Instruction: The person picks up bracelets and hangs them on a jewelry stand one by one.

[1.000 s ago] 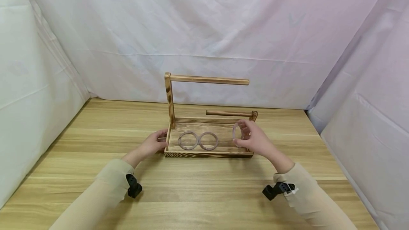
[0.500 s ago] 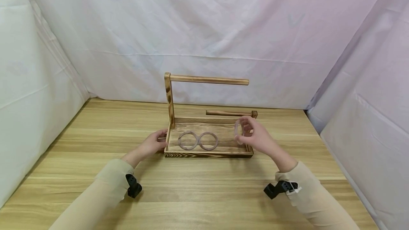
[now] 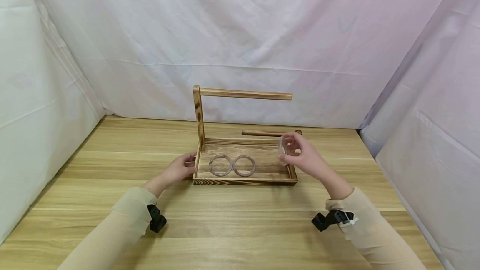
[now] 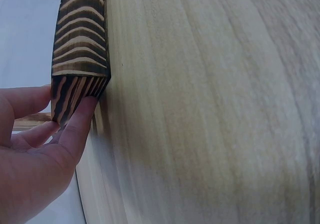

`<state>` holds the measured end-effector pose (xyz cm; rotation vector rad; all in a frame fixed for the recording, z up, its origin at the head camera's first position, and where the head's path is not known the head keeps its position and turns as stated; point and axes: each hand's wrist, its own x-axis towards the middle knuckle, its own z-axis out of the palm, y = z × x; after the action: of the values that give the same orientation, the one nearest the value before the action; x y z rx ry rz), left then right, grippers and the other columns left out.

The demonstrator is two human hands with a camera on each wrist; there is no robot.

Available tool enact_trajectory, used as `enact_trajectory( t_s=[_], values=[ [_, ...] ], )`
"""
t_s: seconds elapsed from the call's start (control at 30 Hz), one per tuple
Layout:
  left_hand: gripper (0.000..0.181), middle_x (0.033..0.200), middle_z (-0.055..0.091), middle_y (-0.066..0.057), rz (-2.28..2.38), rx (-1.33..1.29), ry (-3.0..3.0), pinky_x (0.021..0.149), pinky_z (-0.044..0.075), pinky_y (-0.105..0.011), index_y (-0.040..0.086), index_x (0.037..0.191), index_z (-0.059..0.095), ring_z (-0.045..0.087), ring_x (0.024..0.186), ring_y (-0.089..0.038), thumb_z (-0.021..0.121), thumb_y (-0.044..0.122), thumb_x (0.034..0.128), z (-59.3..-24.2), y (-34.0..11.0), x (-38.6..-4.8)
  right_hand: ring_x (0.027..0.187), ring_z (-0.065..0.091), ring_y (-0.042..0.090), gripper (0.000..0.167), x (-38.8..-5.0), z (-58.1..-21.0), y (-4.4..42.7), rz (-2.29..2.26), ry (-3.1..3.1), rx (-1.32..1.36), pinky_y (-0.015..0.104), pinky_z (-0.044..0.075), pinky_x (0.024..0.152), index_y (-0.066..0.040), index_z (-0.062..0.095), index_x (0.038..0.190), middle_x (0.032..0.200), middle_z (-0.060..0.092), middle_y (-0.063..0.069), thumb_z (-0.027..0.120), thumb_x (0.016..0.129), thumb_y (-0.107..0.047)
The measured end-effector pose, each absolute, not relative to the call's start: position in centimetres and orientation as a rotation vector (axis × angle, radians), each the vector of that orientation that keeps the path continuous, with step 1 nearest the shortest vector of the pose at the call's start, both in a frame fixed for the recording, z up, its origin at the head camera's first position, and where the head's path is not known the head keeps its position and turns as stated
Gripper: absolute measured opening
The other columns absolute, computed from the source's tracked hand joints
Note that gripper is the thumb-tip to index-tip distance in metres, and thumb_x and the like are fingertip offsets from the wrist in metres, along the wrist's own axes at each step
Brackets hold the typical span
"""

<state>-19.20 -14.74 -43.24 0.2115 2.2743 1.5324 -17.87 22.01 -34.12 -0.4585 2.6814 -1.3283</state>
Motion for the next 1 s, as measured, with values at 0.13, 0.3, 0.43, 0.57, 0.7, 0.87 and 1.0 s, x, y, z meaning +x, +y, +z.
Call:
enact_trajectory(
  t_s=[0.13, 0.3, 0.43, 0.57, 0.7, 0.87, 1.0],
  values=[
    [0.057, 0.139, 0.032, -0.037, 1.537, 0.212, 2.273, 0.101, 0.045, -0.047, -0.014, 0.142, 0.019, 0.037, 0.128, -0.048, 0.044, -0.004, 0.0922, -43.3, -14.8, -19.2, 0.109, 0.051, 0.035, 0.053, -18.0, -33.9, 22.1, -1.361, 2.649, -0.450, 0.045, 0.049, 0.093, -0.003, 0.040, 0.132, 0.124, 0.047, 0.023, 0.065, 0.086, -0.013],
    [0.058, 0.140, 0.031, -0.037, 1.534, 0.215, 2.261, 0.101, 0.046, -0.046, -0.014, 0.143, 0.017, 0.036, 0.129, -0.048, 0.044, -0.003, 0.0929, -43.3, -14.8, -19.2, 0.110, 0.049, 0.037, 0.055, -18.0, -33.4, 22.3, -1.382, 2.626, -0.430, 0.044, 0.048, 0.093, -0.003, 0.038, 0.135, 0.126, 0.046, 0.021, 0.064, 0.087, -0.013],
    [0.058, 0.141, 0.030, -0.037, 1.542, 0.222, 2.249, 0.101, 0.046, -0.046, -0.014, 0.143, 0.016, 0.036, 0.130, -0.048, 0.044, -0.003, 0.0933, -43.3, -14.8, -19.2, 0.111, 0.049, 0.036, 0.057, -18.2, -33.2, 22.4, -1.405, 2.603, -0.427, 0.044, 0.048, 0.093, -0.002, 0.036, 0.136, 0.127, 0.045, 0.021, 0.063, 0.087, -0.012],
    [0.058, 0.140, 0.030, -0.037, 1.550, 0.223, 2.252, 0.101, 0.045, -0.047, -0.014, 0.143, 0.016, 0.036, 0.129, -0.048, 0.044, -0.003, 0.0930, -43.3, -14.8, -19.2, 0.109, 0.050, 0.033, 0.055, -18.3, -32.9, 22.6, -1.424, 2.590, -0.438, 0.041, 0.050, 0.089, -0.002, 0.037, 0.135, 0.127, 0.045, 0.021, 0.062, 0.087, -0.011],
    [0.058, 0.141, 0.030, -0.037, 1.548, 0.215, 2.251, 0.101, 0.045, -0.047, -0.014, 0.143, 0.016, 0.035, 0.130, -0.048, 0.043, -0.003, 0.0930, -43.3, -14.7, -19.2, 0.110, 0.049, 0.032, 0.054, -18.4, -32.6, 22.7, -1.451, 2.574, -0.428, 0.033, 0.051, 0.086, -0.001, 0.036, 0.136, 0.129, 0.045, 0.023, 0.060, 0.088, -0.010],
    [0.058, 0.141, 0.030, -0.036, 1.532, 0.203, 2.258, 0.102, 0.045, -0.047, -0.013, 0.144, 0.017, 0.035, 0.130, -0.047, 0.044, -0.002, 0.0934, -43.3, -14.7, -19.3, 0.109, 0.048, 0.029, 0.055, -18.4, -31.8, 22.9, -1.500, 2.564, -0.410, 0.024, 0.049, 0.081, 0.002, 0.033, 0.138, 0.129, 0.043, 0.024, 0.057, 0.089, -0.009],
    [0.058, 0.140, 0.031, -0.036, 1.527, 0.208, 2.264, 0.101, 0.045, -0.047, -0.013, 0.143, 0.017, 0.036, 0.130, -0.047, 0.044, -0.002, 0.0932, -43.3, -14.8, -19.2, 0.113, 0.047, 0.030, 0.056, -18.5, -31.1, 22.9, -1.518, 2.562, -0.378, 0.024, 0.048, 0.084, 0.000, 0.032, 0.139, 0.131, 0.041, 0.022, 0.056, 0.089, -0.011]
  ],
)
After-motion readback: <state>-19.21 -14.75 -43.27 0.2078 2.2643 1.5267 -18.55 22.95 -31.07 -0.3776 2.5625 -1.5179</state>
